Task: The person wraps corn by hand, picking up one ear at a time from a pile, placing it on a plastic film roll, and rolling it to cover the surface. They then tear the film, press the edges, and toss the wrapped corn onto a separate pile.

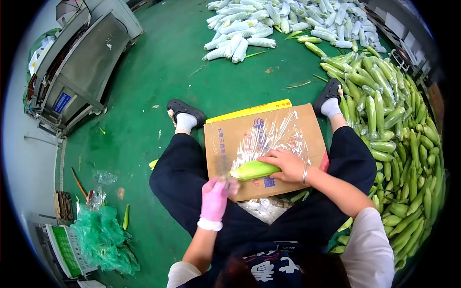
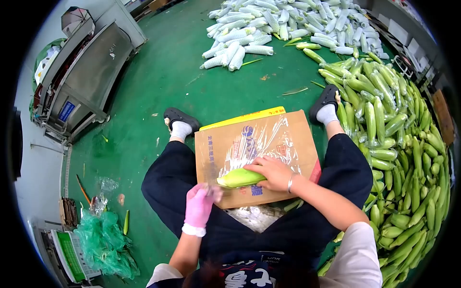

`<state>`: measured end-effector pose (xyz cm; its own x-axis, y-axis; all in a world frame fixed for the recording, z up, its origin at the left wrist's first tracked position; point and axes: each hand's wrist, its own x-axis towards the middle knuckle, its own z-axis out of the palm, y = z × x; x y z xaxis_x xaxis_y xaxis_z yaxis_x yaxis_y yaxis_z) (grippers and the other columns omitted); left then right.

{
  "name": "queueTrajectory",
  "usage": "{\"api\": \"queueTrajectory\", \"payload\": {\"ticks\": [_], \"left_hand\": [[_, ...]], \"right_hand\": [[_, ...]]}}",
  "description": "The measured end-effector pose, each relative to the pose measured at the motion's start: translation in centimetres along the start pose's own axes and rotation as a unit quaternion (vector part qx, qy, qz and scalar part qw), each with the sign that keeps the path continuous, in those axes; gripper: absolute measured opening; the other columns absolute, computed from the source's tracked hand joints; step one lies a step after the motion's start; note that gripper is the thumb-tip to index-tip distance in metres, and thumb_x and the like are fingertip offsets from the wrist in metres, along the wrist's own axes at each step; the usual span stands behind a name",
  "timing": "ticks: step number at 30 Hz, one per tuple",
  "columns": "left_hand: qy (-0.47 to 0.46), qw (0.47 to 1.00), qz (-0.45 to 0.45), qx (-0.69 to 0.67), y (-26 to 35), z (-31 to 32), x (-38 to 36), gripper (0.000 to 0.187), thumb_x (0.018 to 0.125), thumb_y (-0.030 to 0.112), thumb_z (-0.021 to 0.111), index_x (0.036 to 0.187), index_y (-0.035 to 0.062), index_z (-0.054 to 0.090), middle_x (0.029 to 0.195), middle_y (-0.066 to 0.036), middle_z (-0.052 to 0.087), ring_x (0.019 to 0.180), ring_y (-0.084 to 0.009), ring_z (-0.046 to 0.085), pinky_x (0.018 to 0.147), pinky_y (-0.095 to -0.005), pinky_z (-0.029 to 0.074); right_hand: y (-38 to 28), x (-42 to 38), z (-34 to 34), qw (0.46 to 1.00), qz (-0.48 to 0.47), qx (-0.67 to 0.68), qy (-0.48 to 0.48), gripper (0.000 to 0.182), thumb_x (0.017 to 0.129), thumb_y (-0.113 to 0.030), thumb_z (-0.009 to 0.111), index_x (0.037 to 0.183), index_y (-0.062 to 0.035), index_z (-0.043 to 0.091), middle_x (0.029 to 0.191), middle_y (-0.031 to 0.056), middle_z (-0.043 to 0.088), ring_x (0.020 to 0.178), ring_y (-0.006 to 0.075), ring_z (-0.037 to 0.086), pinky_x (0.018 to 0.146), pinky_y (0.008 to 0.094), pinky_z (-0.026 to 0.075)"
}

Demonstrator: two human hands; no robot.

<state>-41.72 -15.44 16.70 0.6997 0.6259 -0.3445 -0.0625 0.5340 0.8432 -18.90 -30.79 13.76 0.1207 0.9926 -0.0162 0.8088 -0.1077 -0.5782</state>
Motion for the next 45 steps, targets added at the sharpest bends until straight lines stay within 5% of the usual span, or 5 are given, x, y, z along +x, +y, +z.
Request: {"api": "queueTrajectory", "payload": {"ticks": [5, 10, 20, 38, 45], "left_hand": [[-0.065, 0.659, 0.418, 0.622, -4.5, 2.2, 7.5, 0.044, 0.089, 0.033, 0.067, 0.119, 0.0007, 0.059, 0.108, -0.016, 0.065, 0.101, -0.0275, 0.061, 0.084, -0.0403, 0.047], [-0.173, 0.548, 0.263, 0.775, -1.4, 4.4, 8.2, 0.072, 0.069, 0.05, 0.078, 0.124, 0.0067, 0.06, 0.101, -0.014, 0.063, 0.101, -0.0286, 0.059, 0.085, -0.0414, 0.047], [-0.202, 0.567, 0.277, 0.749, -1.4, 3.4, 3.9, 0.05, 0.07, 0.044, 0.079, 0.098, 0.0067, 0.061, 0.085, -0.012, 0.063, 0.086, -0.0296, 0.063, 0.072, -0.041, 0.053], [-0.198, 0.542, 0.423, 0.699, -3.6, 4.0, 11.4, 0.067, 0.066, 0.04, 0.084, 0.111, -0.0007, 0.057, 0.1, -0.018, 0.062, 0.092, -0.0358, 0.062, 0.082, -0.0429, 0.05], [-0.293, 0.731, -0.003, 0.616, -4.4, 7.1, 4.6, 0.063, 0.08, 0.05, 0.076, 0.116, -0.001, 0.065, 0.101, -0.021, 0.071, 0.096, -0.0318, 0.07, 0.084, -0.038, 0.053]], "right_hand": [[1.8, 1.9, -1.6, 0.997, -0.01, 0.065, -0.049, 0.073, 0.071, -0.023, 0.083, 0.137, -0.0153, 0.052, 0.124, 0.0119, 0.055, 0.114, 0.0333, 0.052, 0.101, 0.0454, 0.039], [0.1, -5.0, 2.9, 0.943, 0.179, -0.063, 0.272, 0.069, 0.065, -0.031, 0.088, 0.118, -0.0031, 0.055, 0.119, 0.0146, 0.052, 0.114, 0.0342, 0.049, 0.097, 0.0464, 0.039], [2.5, -8.6, -2.7, 0.842, 0.234, 0.169, 0.456, 0.01, 0.084, 0.006, 0.056, 0.089, 0.0015, 0.064, 0.083, 0.0162, 0.064, 0.073, 0.0345, 0.064, 0.068, 0.0378, 0.053], [4.5, 7.9, -2.3, 0.946, 0.022, 0.247, -0.207, 0.06, 0.106, -0.045, 0.03, 0.137, 0.0026, 0.05, 0.148, 0.0215, 0.044, 0.141, 0.0346, 0.036, 0.118, 0.0413, 0.027], [5.1, 2.1, 0.0, 0.935, -0.114, 0.158, -0.296, 0.06, 0.107, -0.048, 0.027, 0.146, -0.0048, 0.042, 0.147, 0.0156, 0.045, 0.14, 0.0308, 0.035, 0.116, 0.0432, 0.025]]}}
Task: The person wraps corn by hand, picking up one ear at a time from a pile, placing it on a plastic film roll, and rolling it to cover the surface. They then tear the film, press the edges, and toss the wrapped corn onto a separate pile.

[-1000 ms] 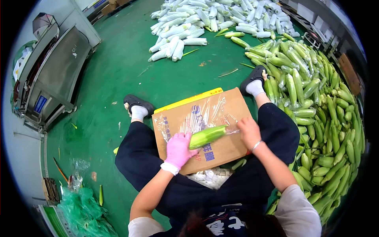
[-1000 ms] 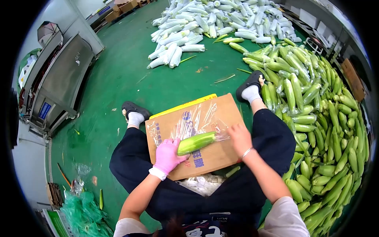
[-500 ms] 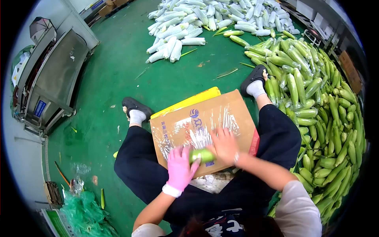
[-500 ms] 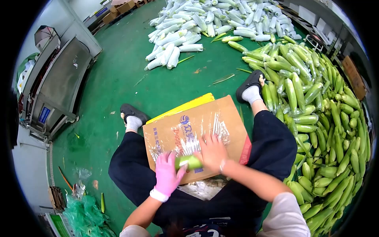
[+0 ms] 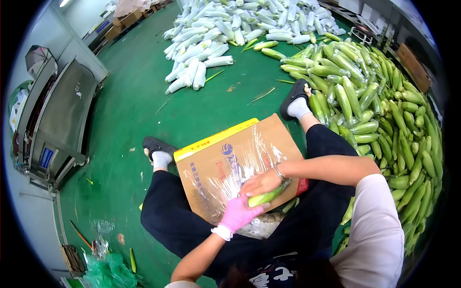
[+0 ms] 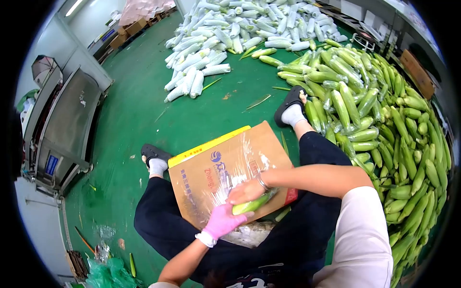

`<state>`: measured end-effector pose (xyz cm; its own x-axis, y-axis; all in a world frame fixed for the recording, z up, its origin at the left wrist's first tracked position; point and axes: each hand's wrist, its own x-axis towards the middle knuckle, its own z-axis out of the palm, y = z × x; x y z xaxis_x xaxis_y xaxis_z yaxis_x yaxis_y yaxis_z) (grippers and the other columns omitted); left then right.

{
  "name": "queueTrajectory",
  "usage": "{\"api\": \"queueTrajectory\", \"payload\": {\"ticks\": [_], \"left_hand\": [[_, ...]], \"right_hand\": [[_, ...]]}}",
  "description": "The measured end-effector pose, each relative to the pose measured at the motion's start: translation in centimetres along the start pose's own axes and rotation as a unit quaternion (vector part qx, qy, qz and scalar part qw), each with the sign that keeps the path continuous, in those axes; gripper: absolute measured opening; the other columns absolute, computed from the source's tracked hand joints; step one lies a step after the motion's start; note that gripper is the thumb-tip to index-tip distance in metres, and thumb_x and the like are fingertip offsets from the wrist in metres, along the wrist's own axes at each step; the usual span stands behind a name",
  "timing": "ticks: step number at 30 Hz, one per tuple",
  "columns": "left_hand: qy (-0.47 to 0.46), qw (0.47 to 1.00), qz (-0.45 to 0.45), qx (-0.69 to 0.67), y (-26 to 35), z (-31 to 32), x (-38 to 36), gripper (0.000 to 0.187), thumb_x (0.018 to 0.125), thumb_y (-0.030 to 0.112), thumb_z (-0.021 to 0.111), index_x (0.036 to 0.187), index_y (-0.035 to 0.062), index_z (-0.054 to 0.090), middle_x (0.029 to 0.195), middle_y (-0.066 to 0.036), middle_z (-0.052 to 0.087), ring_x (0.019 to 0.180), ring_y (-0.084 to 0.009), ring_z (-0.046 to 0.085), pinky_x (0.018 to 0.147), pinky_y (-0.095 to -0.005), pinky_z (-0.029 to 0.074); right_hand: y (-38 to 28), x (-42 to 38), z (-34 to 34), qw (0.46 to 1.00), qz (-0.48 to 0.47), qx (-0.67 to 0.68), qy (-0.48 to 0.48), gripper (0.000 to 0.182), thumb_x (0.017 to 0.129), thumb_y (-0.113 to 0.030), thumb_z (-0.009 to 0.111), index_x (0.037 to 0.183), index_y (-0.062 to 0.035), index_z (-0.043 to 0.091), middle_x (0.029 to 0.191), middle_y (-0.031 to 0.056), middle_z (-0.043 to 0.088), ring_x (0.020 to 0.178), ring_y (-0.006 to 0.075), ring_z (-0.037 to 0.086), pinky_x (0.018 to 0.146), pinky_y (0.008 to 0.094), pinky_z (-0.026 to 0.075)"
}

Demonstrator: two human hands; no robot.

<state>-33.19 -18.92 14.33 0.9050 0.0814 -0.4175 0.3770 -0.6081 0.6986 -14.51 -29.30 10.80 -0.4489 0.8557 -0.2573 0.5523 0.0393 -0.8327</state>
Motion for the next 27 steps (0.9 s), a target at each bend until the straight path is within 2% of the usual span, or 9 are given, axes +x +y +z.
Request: {"api": "queueTrajectory", "payload": {"ticks": [6, 8, 10, 16, 18, 20, 23, 25, 27], "left_hand": [[-0.085, 0.96, 0.015, -0.268, -1.5, 1.3, 0.6, 0.054, 0.086, 0.046, 0.071, 0.113, -0.0005, 0.069, 0.099, -0.016, 0.071, 0.092, -0.0253, 0.068, 0.079, -0.0346, 0.054], [-0.186, 0.914, -0.097, -0.347, -2.3, 2.7, -0.1, 0.056, 0.091, 0.048, 0.065, 0.125, 0.0028, 0.063, 0.106, -0.015, 0.068, 0.091, -0.0227, 0.066, 0.071, -0.0353, 0.056], [-0.352, 0.516, -0.219, -0.75, -3.6, 7.1, -1.0, 0.066, 0.094, 0.052, 0.06, 0.138, 0.0041, 0.051, 0.113, -0.016, 0.064, 0.089, -0.0208, 0.065, 0.065, -0.0371, 0.056], [-0.471, 0.707, -0.276, -0.449, -1.2, 11.6, -10.0, 0.06, 0.098, 0.053, 0.052, 0.131, 0.0029, 0.057, 0.113, -0.007, 0.065, 0.089, -0.0122, 0.063, 0.068, -0.0232, 0.052], [-0.531, 0.691, -0.211, -0.442, -0.8, 10.3, -9.6, 0.057, 0.098, 0.049, 0.055, 0.131, 0.002, 0.058, 0.108, -0.002, 0.066, 0.089, -0.0088, 0.061, 0.073, -0.0219, 0.05], [-0.419, 0.811, -0.033, -0.407, -0.7, 8.3, -8.9, 0.056, 0.096, 0.045, 0.059, 0.131, 0.0014, 0.058, 0.1, 0.0, 0.067, 0.083, -0.0083, 0.06, 0.068, -0.0215, 0.048], [-0.236, 0.872, -0.163, -0.397, 0.2, 3.8, -7.5, 0.057, 0.089, 0.041, 0.066, 0.127, -0.0012, 0.059, 0.097, -0.005, 0.066, 0.079, -0.0098, 0.06, 0.067, -0.0217, 0.047], [-0.157, 0.925, -0.042, -0.343, 4.0, 2.8, -5.5, 0.053, 0.086, 0.034, 0.07, 0.124, -0.0025, 0.059, 0.097, -0.007, 0.065, 0.083, -0.0134, 0.061, 0.071, -0.0231, 0.048], [-0.15, 0.942, 0.051, -0.297, 6.8, 2.3, -4.7, 0.05, 0.086, 0.03, 0.07, 0.122, -0.0031, 0.059, 0.098, -0.009, 0.064, 0.086, -0.0159, 0.062, 0.074, -0.0243, 0.049]], "right_hand": [[0.4, -1.0, 1.9, 0.999, 0.03, 0.033, 0.021, 0.062, 0.106, -0.049, 0.027, 0.151, -0.0081, 0.036, 0.158, 0.0113, 0.033, 0.143, 0.0296, 0.032, 0.119, 0.0423, 0.017], [1.0, -0.7, 3.0, 0.998, 0.019, 0.003, 0.055, 0.064, 0.106, -0.05, 0.028, 0.153, -0.0079, 0.032, 0.157, 0.0126, 0.033, 0.144, 0.0306, 0.031, 0.119, 0.0412, 0.018], [1.1, -1.0, 3.2, 0.997, 0.024, 0.002, 0.069, 0.063, 0.105, -0.048, 0.033, 0.154, -0.0087, 0.03, 0.156, 0.0133, 0.035, 0.144, 0.0312, 0.031, 0.118, 0.0424, 0.019], [0.8, -2.0, 5.0, 0.96, -0.044, 0.072, 0.267, 0.048, 0.099, -0.029, 0.056, 0.139, -0.004, 0.051, 0.138, 0.0173, 0.055, 0.129, 0.0324, 0.05, 0.11, 0.0391, 0.037], [-1.1, -3.3, 5.6, 0.943, -0.05, 0.112, 0.309, 0.037, 0.099, -0.023, 0.057, 0.129, -0.0015, 0.059, 0.126, 0.0154, 0.063, 0.119, 0.0278, 0.058, 0.104, 0.0367, 0.043], [-3.3, -5.6, 7.7, 0.871, -0.03, 0.272, 0.407, 0.032, 0.101, -0.021, 0.056, 0.125, -0.0017, 0.063, 0.124, 0.0125, 0.065, 0.118, 0.0219, 0.059, 0.103, 0.0341, 0.043], [-8.2, -11.0, 13.8, 0.81, 0.021, 0.325, 0.488, 0.029, 0.101, -0.021, 0.057, 0.119, -0.0009, 0.066, 0.117, 0.0087, 0.068, 0.113, 0.0162, 0.061, 0.101, 0.0319, 0.045], [-11.2, -11.9, 17.7, 0.666, 0.082, 0.375, 0.639, 0.025, 0.1, -0.018, 0.058, 0.113, 0.0011, 0.068, 0.108, 0.0088, 0.07, 0.107, 0.0155, 0.063, 0.098, 0.0313, 0.047], [-13.2, -10.2, 19.3, 0.344, 0.059, 0.493, 0.797, 0.02, 0.097, -0.012, 0.059, 0.098, 0.0044, 0.069, 0.093, 0.0107, 0.071, 0.093, 0.0156, 0.067, 0.088, 0.0296, 0.051]]}}
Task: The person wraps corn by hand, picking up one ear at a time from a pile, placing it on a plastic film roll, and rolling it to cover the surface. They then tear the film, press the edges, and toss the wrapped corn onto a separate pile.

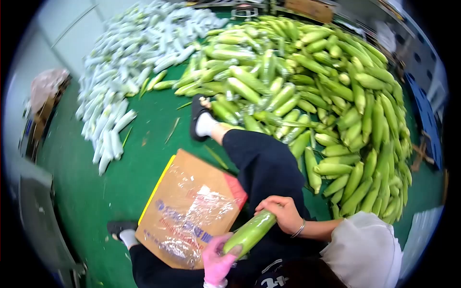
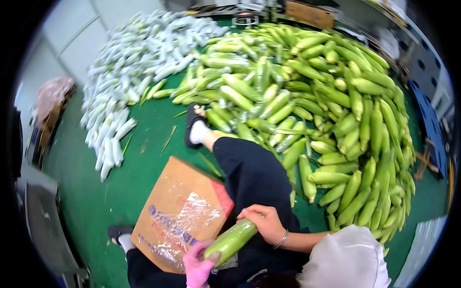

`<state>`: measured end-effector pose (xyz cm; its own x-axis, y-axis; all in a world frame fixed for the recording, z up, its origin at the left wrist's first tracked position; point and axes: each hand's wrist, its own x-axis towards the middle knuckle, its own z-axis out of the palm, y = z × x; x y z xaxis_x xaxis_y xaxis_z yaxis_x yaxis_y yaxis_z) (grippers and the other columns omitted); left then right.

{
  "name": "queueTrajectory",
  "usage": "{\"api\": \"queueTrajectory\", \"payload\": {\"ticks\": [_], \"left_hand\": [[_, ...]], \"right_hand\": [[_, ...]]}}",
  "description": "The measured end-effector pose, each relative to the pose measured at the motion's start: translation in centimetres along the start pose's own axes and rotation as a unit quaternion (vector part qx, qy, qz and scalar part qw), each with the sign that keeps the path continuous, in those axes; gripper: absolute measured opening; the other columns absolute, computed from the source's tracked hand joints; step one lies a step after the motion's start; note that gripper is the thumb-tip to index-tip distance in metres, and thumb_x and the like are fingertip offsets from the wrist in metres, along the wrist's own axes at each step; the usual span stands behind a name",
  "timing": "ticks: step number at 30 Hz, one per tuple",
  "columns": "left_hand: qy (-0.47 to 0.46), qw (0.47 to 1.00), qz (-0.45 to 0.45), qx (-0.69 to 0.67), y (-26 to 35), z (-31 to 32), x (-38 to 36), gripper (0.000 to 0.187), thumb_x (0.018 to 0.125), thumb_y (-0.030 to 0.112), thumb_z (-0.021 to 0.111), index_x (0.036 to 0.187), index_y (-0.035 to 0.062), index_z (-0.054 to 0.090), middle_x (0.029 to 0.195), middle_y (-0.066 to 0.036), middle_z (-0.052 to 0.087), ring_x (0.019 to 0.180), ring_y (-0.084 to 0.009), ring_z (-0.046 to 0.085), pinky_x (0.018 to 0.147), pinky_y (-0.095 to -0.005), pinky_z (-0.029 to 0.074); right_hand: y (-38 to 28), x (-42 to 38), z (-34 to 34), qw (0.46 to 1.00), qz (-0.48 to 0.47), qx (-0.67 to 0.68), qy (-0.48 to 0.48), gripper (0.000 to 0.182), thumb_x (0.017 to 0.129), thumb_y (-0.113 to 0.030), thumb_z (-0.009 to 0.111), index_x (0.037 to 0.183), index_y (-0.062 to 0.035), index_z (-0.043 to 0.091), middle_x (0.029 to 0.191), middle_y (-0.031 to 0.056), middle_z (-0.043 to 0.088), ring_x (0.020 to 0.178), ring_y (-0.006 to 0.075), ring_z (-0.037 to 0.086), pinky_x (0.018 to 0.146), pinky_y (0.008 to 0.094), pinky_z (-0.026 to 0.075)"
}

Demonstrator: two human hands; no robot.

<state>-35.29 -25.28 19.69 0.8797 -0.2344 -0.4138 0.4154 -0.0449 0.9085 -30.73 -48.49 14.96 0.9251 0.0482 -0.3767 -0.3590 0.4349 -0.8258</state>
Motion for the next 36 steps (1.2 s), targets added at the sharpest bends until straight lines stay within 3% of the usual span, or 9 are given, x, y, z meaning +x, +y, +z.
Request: {"api": "queueTrajectory", "payload": {"ticks": [4, 8, 14, 16, 23, 26, 31, 34, 36], "left_hand": [[0.245, 0.863, 0.44, -0.048, 1.7, 3.1, 3.6, 0.039, 0.09, 0.022, 0.066, 0.12, -0.0017, 0.057, 0.105, -0.014, 0.063, 0.094, -0.0234, 0.061, 0.086, -0.0341, 0.049], [0.224, 0.905, 0.298, -0.203, 5.6, 7.5, 9.2, 0.065, 0.088, 0.017, 0.065, 0.142, 0.0027, 0.031, 0.116, -0.016, 0.055, 0.096, -0.0269, 0.062, 0.081, -0.0391, 0.056], [0.02, 0.966, 0.25, -0.061, 7.7, 6.2, 20.4, 0.056, 0.095, 0.018, 0.06, 0.142, -0.0045, 0.037, 0.124, -0.016, 0.057, 0.104, -0.0209, 0.062, 0.089, -0.0306, 0.05], [0.076, 0.965, 0.245, -0.054, 9.1, 4.4, 19.9, 0.051, 0.097, 0.019, 0.058, 0.139, -0.0049, 0.041, 0.116, -0.015, 0.06, 0.099, -0.0193, 0.063, 0.086, -0.0289, 0.051], [0.275, 0.953, 0.126, 0.004, 0.6, -7.7, 10.2, 0.033, 0.097, 0.019, 0.057, 0.121, -0.003, 0.055, 0.099, -0.01, 0.062, 0.088, -0.0156, 0.061, 0.081, -0.0294, 0.05], [0.398, 0.915, 0.046, 0.044, 0.1, -7.0, 4.4, 0.023, 0.098, 0.016, 0.057, 0.112, -0.0009, 0.063, 0.1, -0.009, 0.066, 0.088, -0.017, 0.061, 0.08, -0.0308, 0.05], [0.457, 0.881, 0.056, 0.106, -7.2, -10.9, 0.4, 0.025, 0.095, 0.018, 0.065, 0.112, -0.0009, 0.062, 0.087, -0.003, 0.064, 0.065, -0.0096, 0.055, 0.054, -0.0216, 0.043], [0.466, 0.866, 0.023, 0.179, -5.8, -10.4, -0.5, 0.034, 0.094, 0.02, 0.066, 0.118, -0.0037, 0.058, 0.102, -0.008, 0.065, 0.082, -0.0115, 0.058, 0.072, -0.0248, 0.05], [0.487, 0.833, 0.025, 0.262, -6.9, -11.3, -2.1, 0.041, 0.093, 0.018, 0.068, 0.124, -0.0052, 0.055, 0.108, -0.011, 0.064, 0.089, -0.0125, 0.06, 0.077, -0.0262, 0.05]], "right_hand": [[0.4, -1.8, 2.1, 0.989, 0.097, 0.092, 0.067, 0.027, 0.101, -0.018, 0.054, 0.09, 0.0039, 0.066, 0.087, 0.0103, 0.068, 0.075, 0.0173, 0.067, 0.067, 0.0302, 0.056], [-2.7, -1.0, 1.6, 0.98, 0.145, -0.044, -0.125, 0.027, 0.104, -0.026, 0.047, 0.107, -0.0016, 0.057, 0.082, 0.0066, 0.062, 0.054, 0.0103, 0.056, 0.043, 0.0237, 0.044], [-11.3, 16.7, -2.8, 0.976, 0.169, 0.136, -0.027, 0.06, 0.087, -0.065, 0.062, 0.067, -0.0088, 0.054, 0.051, 0.0016, 0.044, 0.038, 0.0132, 0.041, 0.033, 0.0288, 0.028], [-15.8, 24.6, -5.1, 0.95, 0.009, -0.275, 0.149, 0.055, 0.087, -0.062, 0.065, 0.098, -0.0086, 0.057, 0.054, -0.0021, 0.038, 0.045, 0.012, 0.038, 0.041, 0.0284, 0.033], [-20.0, 29.5, -16.8, 0.924, -0.248, -0.265, 0.117, 0.061, 0.093, -0.031, 0.064, 0.142, -0.0011, 0.041, 0.123, 0.0196, 0.065, 0.101, 0.0263, 0.065, 0.087, 0.0373, 0.052], [-10.6, 22.6, -22.8, 0.759, -0.03, -0.61, 0.226, 0.079, 0.092, -0.046, 0.06, 0.142, 0.0104, 0.035, 0.135, 0.0338, 0.051, 0.125, 0.0435, 0.052, 0.109, 0.0446, 0.039], [1.1, 20.6, -23.1, 0.697, 0.126, -0.598, 0.376, 0.097, 0.073, -0.054, 0.08, 0.131, 0.0087, 0.033, 0.122, 0.0316, 0.06, 0.109, 0.0404, 0.064, 0.093, 0.0436, 0.052], [5.6, 23.8, -28.3, 0.73, 0.051, -0.498, 0.465, 0.088, 0.071, -0.043, 0.083, 0.128, 0.0084, 0.039, 0.118, 0.0286, 0.063, 0.103, 0.0395, 0.066, 0.089, 0.0437, 0.053], [1.7, 20.5, -26.6, 0.898, 0.011, -0.167, 0.408, 0.066, 0.076, -0.033, 0.078, 0.122, 0.009, 0.056, 0.119, 0.0217, 0.065, 0.1, 0.0294, 0.066, 0.086, 0.0391, 0.052]]}}
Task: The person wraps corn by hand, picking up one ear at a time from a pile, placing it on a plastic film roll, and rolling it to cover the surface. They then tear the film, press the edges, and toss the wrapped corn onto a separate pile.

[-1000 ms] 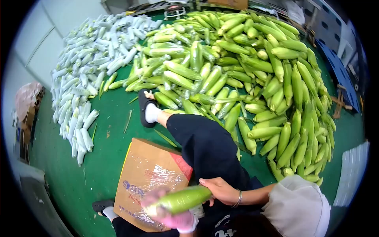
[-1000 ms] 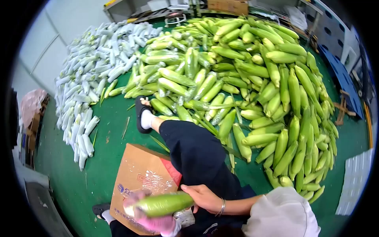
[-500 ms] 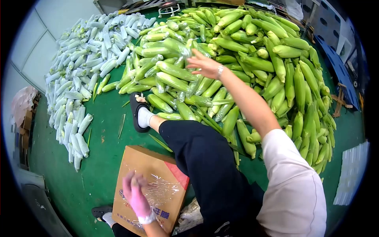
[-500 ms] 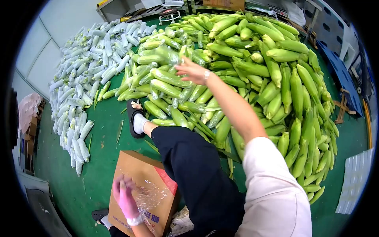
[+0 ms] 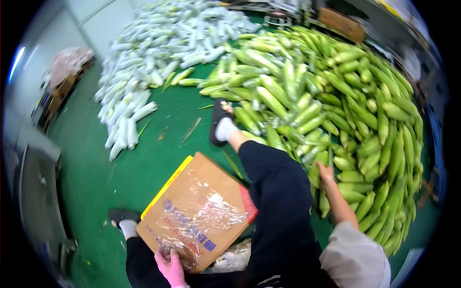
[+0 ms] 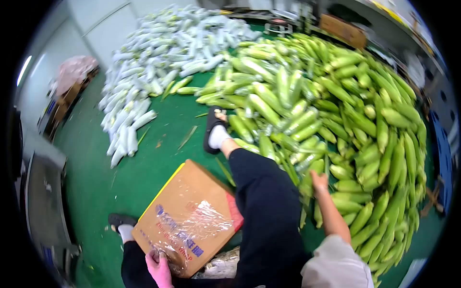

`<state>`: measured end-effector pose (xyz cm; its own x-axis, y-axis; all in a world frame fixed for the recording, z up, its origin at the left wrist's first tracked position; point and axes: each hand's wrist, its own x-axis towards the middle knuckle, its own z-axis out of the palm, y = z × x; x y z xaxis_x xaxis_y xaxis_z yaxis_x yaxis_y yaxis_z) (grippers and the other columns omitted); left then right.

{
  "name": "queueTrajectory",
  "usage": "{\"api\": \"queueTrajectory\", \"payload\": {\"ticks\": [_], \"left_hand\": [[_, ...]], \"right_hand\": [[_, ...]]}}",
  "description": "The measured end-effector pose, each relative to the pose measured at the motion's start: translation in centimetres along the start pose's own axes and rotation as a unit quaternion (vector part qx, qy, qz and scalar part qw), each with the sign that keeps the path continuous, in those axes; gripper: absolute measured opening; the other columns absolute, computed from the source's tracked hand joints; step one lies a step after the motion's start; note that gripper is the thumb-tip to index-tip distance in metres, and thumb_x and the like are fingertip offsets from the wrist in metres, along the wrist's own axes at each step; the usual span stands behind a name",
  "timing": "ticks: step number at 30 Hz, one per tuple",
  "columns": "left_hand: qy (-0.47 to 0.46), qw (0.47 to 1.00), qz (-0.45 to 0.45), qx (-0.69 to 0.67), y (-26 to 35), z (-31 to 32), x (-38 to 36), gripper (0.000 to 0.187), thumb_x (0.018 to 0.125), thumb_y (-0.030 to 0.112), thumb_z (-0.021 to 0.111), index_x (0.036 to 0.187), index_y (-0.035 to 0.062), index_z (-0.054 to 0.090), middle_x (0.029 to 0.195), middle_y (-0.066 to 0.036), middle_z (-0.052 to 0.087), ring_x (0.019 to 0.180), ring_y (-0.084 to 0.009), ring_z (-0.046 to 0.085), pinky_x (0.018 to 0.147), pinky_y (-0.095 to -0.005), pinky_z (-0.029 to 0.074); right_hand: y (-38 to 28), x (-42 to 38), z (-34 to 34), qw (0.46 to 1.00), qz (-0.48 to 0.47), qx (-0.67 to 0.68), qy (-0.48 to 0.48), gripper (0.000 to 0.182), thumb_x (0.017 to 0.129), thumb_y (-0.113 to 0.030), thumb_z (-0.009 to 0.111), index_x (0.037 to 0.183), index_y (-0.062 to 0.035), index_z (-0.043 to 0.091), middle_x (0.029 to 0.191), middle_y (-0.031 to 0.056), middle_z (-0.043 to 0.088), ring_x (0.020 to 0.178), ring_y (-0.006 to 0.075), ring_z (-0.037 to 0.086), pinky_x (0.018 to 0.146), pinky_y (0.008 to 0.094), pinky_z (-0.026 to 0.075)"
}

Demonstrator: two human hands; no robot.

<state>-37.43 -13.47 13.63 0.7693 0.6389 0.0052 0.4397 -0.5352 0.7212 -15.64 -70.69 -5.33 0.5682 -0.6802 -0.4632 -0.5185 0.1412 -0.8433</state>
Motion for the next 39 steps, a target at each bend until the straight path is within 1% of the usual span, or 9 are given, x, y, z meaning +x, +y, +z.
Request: {"api": "queueTrajectory", "payload": {"ticks": [4, 9, 12, 19, 22, 25, 30, 34, 39], "left_hand": [[0.038, 0.997, -0.063, 0.028, -1.3, -0.7, -3.1, 0.042, 0.085, 0.021, 0.072, 0.115, -0.0029, 0.056, 0.106, -0.014, 0.061, 0.095, -0.0229, 0.064, 0.085, -0.035, 0.052], [-0.031, 0.991, -0.073, 0.108, 0.8, -0.1, -3.4, 0.05, 0.08, 0.033, 0.078, 0.11, -0.0025, 0.058, 0.097, -0.016, 0.065, 0.086, -0.0253, 0.066, 0.077, -0.034, 0.053], [-0.038, 0.966, 0.011, 0.257, -0.1, 1.1, -3.3, 0.054, 0.076, 0.049, 0.077, 0.093, 0.002, 0.057, 0.089, -0.015, 0.061, 0.08, -0.0316, 0.064, 0.069, -0.0424, 0.052], [-0.037, 0.957, 0.072, 0.28, -3.8, 1.1, -3.0, 0.024, 0.089, 0.025, 0.062, 0.086, 0.0019, 0.058, 0.069, -0.017, 0.062, 0.059, -0.0331, 0.062, 0.06, -0.0444, 0.051], [-0.124, 0.895, -0.27, -0.332, -2.2, -2.7, -3.0, 0.014, 0.092, 0.009, 0.049, 0.086, -0.0003, 0.059, 0.066, -0.008, 0.058, 0.052, -0.0191, 0.055, 0.052, -0.033, 0.048], [0.021, 0.749, -0.206, -0.629, -0.3, -2.1, -3.7, 0.02, 0.097, 0.011, 0.053, 0.085, -0.0036, 0.059, 0.072, -0.008, 0.061, 0.055, -0.0146, 0.056, 0.054, -0.0258, 0.047], [0.072, 0.976, 0.089, -0.186, 0.7, 2.9, 0.3, 0.039, 0.091, 0.032, 0.068, 0.117, 0.0034, 0.06, 0.108, -0.01, 0.064, 0.101, -0.0226, 0.06, 0.089, -0.0365, 0.045], [-0.049, 0.94, 0.259, 0.218, 3.7, 1.7, 3.0, 0.069, 0.071, 0.047, 0.078, 0.124, 0.0074, 0.058, 0.122, -0.013, 0.06, 0.114, -0.0284, 0.053, 0.097, -0.043, 0.038], [-0.077, 0.903, 0.32, 0.275, 2.5, 1.8, 6.3, 0.067, 0.066, 0.041, 0.081, 0.119, 0.0055, 0.059, 0.11, -0.014, 0.062, 0.105, -0.0295, 0.057, 0.091, -0.0439, 0.04]], "right_hand": [[-10.0, -7.6, -3.2, 0.864, -0.476, -0.156, -0.046, 0.076, 0.079, -0.005, 0.067, 0.148, 0.001, 0.036, 0.15, 0.018, 0.041, 0.132, 0.0287, 0.046, 0.112, 0.0387, 0.034], [-22.4, -30.1, 6.1, 0.62, -0.701, -0.2, -0.29, 0.066, 0.07, -0.004, 0.07, 0.134, -0.0006, 0.053, 0.124, 0.0196, 0.056, 0.117, 0.0372, 0.054, 0.102, 0.0421, 0.042], [-18.0, -35.9, 13.6, 0.531, -0.611, -0.215, -0.547, 0.068, 0.071, -0.006, 0.073, 0.136, -0.0059, 0.052, 0.124, 0.0201, 0.053, 0.113, 0.0366, 0.055, 0.097, 0.0421, 0.046], [-8.4, -38.1, 22.2, 0.401, -0.657, -0.203, -0.606, 0.064, 0.073, -0.008, 0.073, 0.134, -0.0103, 0.054, 0.12, 0.0144, 0.055, 0.113, 0.0335, 0.054, 0.095, 0.0417, 0.045], [-9.1, -37.5, 20.5, 0.315, -0.678, -0.274, -0.605, 0.068, 0.073, -0.01, 0.075, 0.138, -0.0144, 0.052, 0.117, 0.0121, 0.055, 0.108, 0.0313, 0.055, 0.095, 0.0401, 0.046], [-10.4, -38.1, 20.4, 0.242, -0.646, -0.293, -0.662, 0.072, 0.075, -0.011, 0.075, 0.142, -0.0155, 0.05, 0.118, 0.0109, 0.055, 0.108, 0.0308, 0.055, 0.097, 0.0404, 0.045], [-11.1, -37.0, 24.6, 0.209, -0.642, -0.295, -0.676, 0.066, 0.077, -0.012, 0.076, 0.138, -0.0113, 0.051, 0.113, 0.0119, 0.057, 0.106, 0.0325, 0.054, 0.092, 0.0414, 0.044], [-9.5, -36.7, 17.9, 0.515, -0.674, -0.258, -0.462, 0.035, 0.078, -0.013, 0.076, 0.106, -0.0027, 0.058, 0.105, 0.0155, 0.057, 0.099, 0.0367, 0.054, 0.089, 0.0434, 0.043], [-7.3, -29.4, 16.0, 0.559, -0.696, -0.282, -0.351, 0.013, 0.081, -0.004, 0.07, 0.092, -0.0005, 0.066, 0.082, 0.0149, 0.061, 0.078, 0.0327, 0.063, 0.07, 0.0395, 0.051]]}}
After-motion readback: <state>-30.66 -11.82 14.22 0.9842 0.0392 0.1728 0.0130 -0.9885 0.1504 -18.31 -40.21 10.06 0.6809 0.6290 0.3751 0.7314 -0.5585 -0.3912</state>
